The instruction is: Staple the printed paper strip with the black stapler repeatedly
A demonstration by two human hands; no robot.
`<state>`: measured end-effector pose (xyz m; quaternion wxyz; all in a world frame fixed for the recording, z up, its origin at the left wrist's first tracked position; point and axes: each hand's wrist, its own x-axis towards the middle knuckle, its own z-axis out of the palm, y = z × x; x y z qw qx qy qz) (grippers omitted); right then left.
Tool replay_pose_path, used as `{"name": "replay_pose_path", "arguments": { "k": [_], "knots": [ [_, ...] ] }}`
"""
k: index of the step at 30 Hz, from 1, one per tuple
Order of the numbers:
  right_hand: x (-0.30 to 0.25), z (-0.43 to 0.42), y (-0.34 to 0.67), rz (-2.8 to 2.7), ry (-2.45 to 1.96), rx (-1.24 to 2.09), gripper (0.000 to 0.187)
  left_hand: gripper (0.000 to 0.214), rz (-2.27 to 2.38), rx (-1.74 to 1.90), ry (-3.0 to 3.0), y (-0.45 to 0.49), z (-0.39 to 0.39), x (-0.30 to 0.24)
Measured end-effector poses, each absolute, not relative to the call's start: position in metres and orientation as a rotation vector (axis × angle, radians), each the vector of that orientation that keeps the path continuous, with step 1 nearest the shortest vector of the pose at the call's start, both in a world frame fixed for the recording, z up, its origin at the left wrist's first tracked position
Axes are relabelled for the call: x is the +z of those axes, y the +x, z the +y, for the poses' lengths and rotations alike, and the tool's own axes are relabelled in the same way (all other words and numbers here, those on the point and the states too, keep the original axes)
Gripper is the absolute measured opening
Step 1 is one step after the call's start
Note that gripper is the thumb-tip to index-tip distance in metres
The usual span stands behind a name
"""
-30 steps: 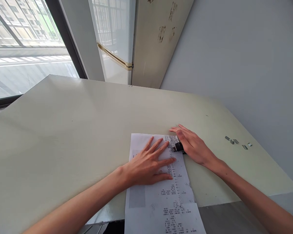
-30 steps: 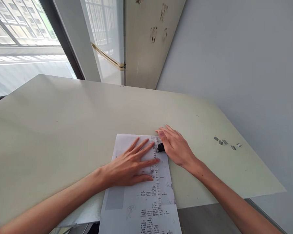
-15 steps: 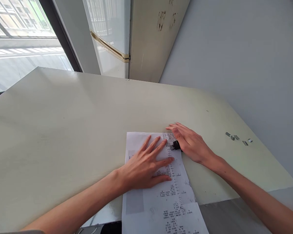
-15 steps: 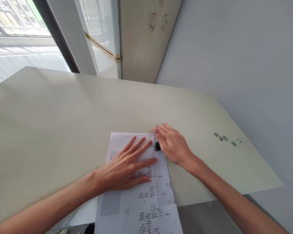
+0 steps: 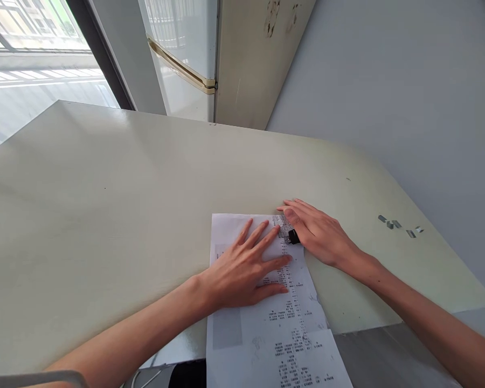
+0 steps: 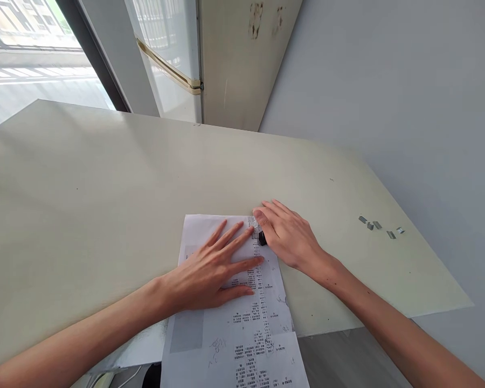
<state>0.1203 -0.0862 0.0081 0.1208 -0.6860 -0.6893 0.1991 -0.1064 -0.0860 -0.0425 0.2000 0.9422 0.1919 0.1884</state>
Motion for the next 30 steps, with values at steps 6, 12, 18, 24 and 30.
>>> {"name": "replay_pose_path", "arguments": {
  "k": [6,12,18,24,30],
  "knots": [
    [0.021,-0.089,0.114,-2.115,-2.102,0.579,0.06,0.055,0.534,0.518,2.648,-0.106,-0.086,-0.043],
    [0.028,-0.088,0.109,-2.113,-2.192,0.593,0.059,0.054,0.549,0.524,2.651,-0.106,-0.086,-0.042],
    [0.026,-0.088,0.112,-2.13,-2.206,0.582,0.059,0.054,0.541,0.538,2.65,-0.106,-0.086,-0.044],
    [0.023,-0.087,0.113,-2.139,-2.204,0.556,0.058,0.056,0.54,0.513,2.668,-0.106,-0.086,-0.045],
    [0.025,-0.087,0.112,-2.109,-2.228,0.593,0.058,0.057,0.546,0.492,2.686,-0.106,-0.086,-0.043]
  ]
}}
